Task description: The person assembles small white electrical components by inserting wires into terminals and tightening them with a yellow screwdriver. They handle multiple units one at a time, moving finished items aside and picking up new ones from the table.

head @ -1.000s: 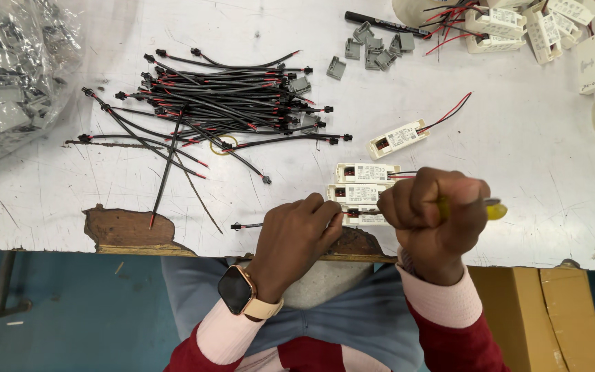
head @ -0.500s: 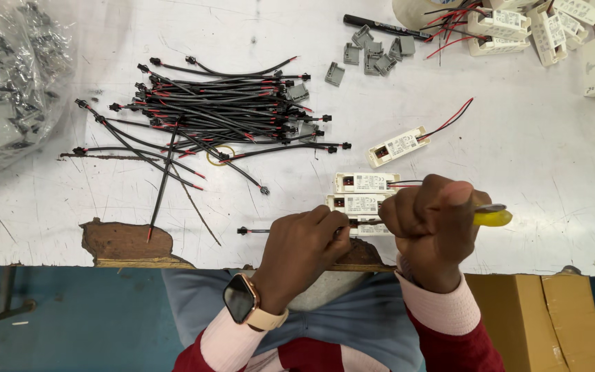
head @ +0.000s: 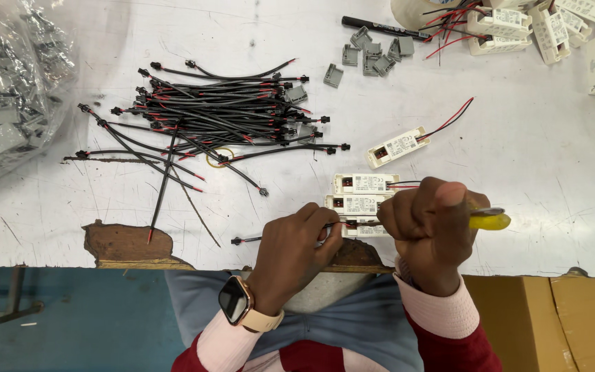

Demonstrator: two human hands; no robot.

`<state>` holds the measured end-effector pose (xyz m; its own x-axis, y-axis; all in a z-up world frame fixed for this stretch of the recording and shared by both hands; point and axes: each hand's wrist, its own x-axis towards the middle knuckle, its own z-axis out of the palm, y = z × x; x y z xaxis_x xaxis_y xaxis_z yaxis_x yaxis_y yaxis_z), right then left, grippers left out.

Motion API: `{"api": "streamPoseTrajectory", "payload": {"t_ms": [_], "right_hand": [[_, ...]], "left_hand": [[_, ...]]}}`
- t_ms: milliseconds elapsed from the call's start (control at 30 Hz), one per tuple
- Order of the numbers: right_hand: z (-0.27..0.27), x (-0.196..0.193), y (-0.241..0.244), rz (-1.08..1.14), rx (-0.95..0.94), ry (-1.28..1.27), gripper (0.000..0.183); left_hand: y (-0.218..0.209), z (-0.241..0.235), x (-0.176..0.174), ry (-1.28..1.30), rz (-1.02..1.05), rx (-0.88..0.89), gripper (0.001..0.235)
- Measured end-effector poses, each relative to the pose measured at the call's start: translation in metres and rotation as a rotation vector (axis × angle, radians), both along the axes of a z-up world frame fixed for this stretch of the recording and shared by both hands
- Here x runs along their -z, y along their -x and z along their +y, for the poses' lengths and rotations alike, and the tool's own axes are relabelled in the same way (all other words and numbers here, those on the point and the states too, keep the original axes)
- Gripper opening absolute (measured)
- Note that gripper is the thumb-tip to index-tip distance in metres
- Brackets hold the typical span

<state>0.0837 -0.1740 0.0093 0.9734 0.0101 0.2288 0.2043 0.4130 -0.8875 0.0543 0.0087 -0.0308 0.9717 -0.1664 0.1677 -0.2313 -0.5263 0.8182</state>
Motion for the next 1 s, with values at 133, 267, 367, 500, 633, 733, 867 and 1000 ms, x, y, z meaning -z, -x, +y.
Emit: {"api": "streamPoseTrajectory", "payload": {"t_ms": [133,267,367,500,633,733,867,1000], "right_hand": [[-0.0019,-0.0004,-0.0001,0.008,0.002,0.002,0.063],[-0.0035,0.0010,0.0001,0.014,-0.013,-0.017,0.063],[-0.0050,0.0030,-0.0007,0.003,-0.014,-0.014,0.063],[-0.0071,0.0048,-0.0032,-0.008,-0.039,-0.032,0.063],[-0.0065,0.0045,-0.0009,-0.009,-0.025,-0.039,0.062],[-0.0042,0.0043,0.0012,-0.009,0.019,-0.023,0.061],[-0.0045,0.0044,0.0019,0.006,0.023,-0.036,0.061],[-0.0063,0.0053,0.0013,0.002,0.012,-0.061,0.062]], "left_hand": [[0.0005,-0.0051,-0.0018,-0.072,-0.045,-0.003,0.011],[0.0017,-0.0061,-0.0035,-0.141,-0.057,0.050,0.015],[0.0009,-0.0054,-0.0041,-0.157,-0.033,0.065,0.014],[-0.0001,-0.0049,-0.0049,-0.190,-0.033,0.062,0.015],[-0.0001,-0.0035,-0.0057,-0.206,-0.035,0.067,0.015],[-0.0002,-0.0030,-0.0052,-0.186,-0.055,0.072,0.013],[-0.0015,-0.0062,-0.0018,-0.126,-0.091,0.065,0.011],[-0.0005,-0.0088,0.0027,-0.053,-0.060,0.051,0.011]]}}
